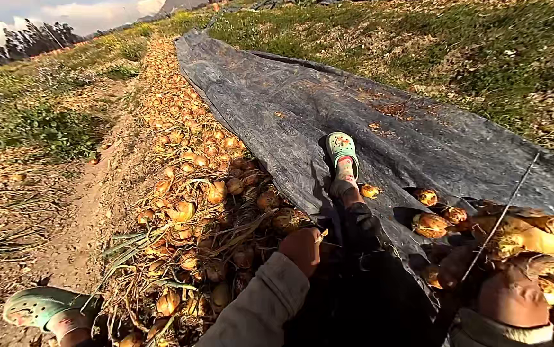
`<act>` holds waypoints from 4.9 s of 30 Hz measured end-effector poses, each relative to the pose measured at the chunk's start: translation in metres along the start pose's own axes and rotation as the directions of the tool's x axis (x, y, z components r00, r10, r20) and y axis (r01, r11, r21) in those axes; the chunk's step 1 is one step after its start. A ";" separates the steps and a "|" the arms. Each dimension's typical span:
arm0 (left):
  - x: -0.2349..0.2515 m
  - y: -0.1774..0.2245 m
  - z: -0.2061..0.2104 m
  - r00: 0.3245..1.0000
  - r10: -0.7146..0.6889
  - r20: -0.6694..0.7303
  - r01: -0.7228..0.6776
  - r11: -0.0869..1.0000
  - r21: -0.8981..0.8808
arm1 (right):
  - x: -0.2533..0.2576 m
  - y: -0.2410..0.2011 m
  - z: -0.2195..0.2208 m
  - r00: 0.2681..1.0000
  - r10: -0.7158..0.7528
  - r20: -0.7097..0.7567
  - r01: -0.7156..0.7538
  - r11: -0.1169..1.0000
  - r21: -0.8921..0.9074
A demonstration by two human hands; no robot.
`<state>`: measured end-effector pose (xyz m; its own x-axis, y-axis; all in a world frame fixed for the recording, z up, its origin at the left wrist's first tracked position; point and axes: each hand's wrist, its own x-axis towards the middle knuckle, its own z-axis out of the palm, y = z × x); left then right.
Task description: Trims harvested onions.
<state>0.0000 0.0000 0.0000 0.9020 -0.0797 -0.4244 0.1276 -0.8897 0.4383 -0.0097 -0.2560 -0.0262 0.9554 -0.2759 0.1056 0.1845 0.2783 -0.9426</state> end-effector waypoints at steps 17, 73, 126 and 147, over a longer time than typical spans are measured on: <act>0.113 -0.030 0.094 0.943 0.220 0.248 -0.279 0.932 0.233 | -0.060 0.076 0.048 0.740 0.640 0.206 -0.668 0.735 0.118; -0.111 -0.066 0.114 0.742 0.311 -0.594 -0.241 0.951 0.196 | -0.136 0.094 0.079 0.444 0.798 0.407 -0.832 0.536 -0.142; -0.113 -0.119 0.090 0.935 0.165 -0.315 -0.348 0.608 -0.713 | -0.102 0.042 0.094 0.588 0.472 0.657 0.161 0.728 -0.667; -0.114 -0.108 0.109 0.897 -0.299 -0.327 -0.095 0.591 -0.801 | -0.104 0.054 0.088 0.336 0.773 0.537 -0.301 0.629 -0.717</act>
<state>-0.1620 0.0558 -0.0851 0.9055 0.3412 -0.2522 0.3198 -0.1582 0.9342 -0.0790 -0.1315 -0.0598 0.5879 0.6168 -0.5234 -0.3372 -0.4013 -0.8516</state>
